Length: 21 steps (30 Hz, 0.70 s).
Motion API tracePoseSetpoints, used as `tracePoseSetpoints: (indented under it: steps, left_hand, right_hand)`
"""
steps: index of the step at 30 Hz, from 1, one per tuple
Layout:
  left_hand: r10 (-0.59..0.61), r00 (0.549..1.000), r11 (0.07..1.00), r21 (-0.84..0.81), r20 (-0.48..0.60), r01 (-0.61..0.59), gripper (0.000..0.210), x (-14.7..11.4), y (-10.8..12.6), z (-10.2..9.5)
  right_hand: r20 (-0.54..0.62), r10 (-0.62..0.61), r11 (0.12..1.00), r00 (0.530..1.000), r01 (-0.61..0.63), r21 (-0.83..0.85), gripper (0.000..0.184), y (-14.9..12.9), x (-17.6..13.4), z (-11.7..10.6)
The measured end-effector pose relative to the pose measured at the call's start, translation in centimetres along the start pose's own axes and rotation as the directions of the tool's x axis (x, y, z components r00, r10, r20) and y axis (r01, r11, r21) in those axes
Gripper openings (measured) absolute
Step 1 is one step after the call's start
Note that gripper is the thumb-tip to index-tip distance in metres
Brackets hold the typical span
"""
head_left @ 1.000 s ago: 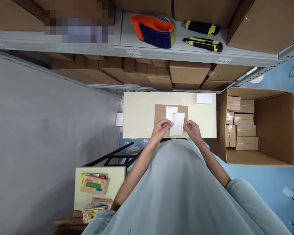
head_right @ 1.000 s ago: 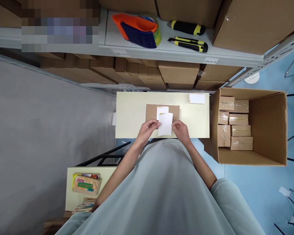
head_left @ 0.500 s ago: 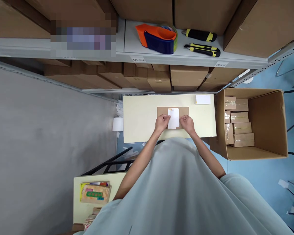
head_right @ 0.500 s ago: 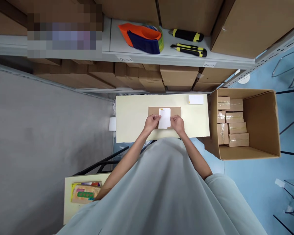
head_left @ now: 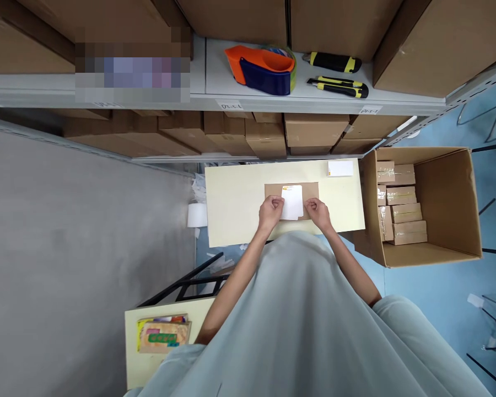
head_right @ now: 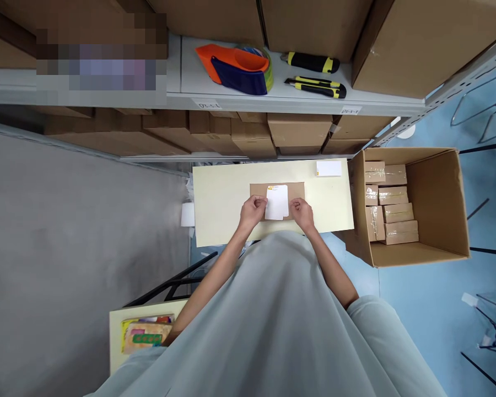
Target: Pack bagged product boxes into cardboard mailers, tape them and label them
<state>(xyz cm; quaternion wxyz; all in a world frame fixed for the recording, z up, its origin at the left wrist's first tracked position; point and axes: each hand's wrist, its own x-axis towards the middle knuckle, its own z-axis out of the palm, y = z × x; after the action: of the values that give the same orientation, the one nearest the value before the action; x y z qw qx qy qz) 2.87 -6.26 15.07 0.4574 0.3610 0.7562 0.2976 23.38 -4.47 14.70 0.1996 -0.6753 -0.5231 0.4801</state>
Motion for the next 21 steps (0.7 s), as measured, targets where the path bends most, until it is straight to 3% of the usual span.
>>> tracePoseSetpoints:
  steps: [7,11,14,16,19,21]
  left_hand:
    - [0.061,0.998,0.967,0.246,0.017,-0.063,0.017,0.1,-1.5,-0.9]
    - [0.192,0.981,0.923,0.334,0.032,-0.192,0.026,0.1,-1.9,-1.0]
    - [0.401,0.911,0.831,0.38,0.096,-0.406,0.042,0.0,-1.6,-1.1]
    - [0.505,0.835,0.734,0.4,0.218,-0.549,0.052,-0.1,-1.3,-0.9]
    - [0.54,0.724,0.603,0.403,0.43,-0.689,0.061,-0.2,-1.0,-0.2]
    - [0.515,0.687,0.557,0.409,0.513,-0.723,0.065,-0.1,-1.0,0.3]
  right_hand:
    - [0.063,-0.029,0.997,0.998,0.033,-0.064,0.014,0.6,-0.2,0.6]
    - [0.095,-0.109,0.984,0.989,0.121,-0.127,0.02,1.0,-0.6,1.0]
    - [0.102,-0.23,0.94,0.968,0.248,-0.235,0.028,0.9,-0.6,1.1]
    - [0.141,-0.341,0.874,0.929,0.369,-0.316,0.036,0.6,-0.3,1.1]
    - [0.248,-0.427,0.77,0.87,0.493,-0.404,0.05,0.2,0.4,1.4]
    - [0.3,-0.421,0.732,0.856,0.516,-0.444,0.055,0.1,0.8,1.8]
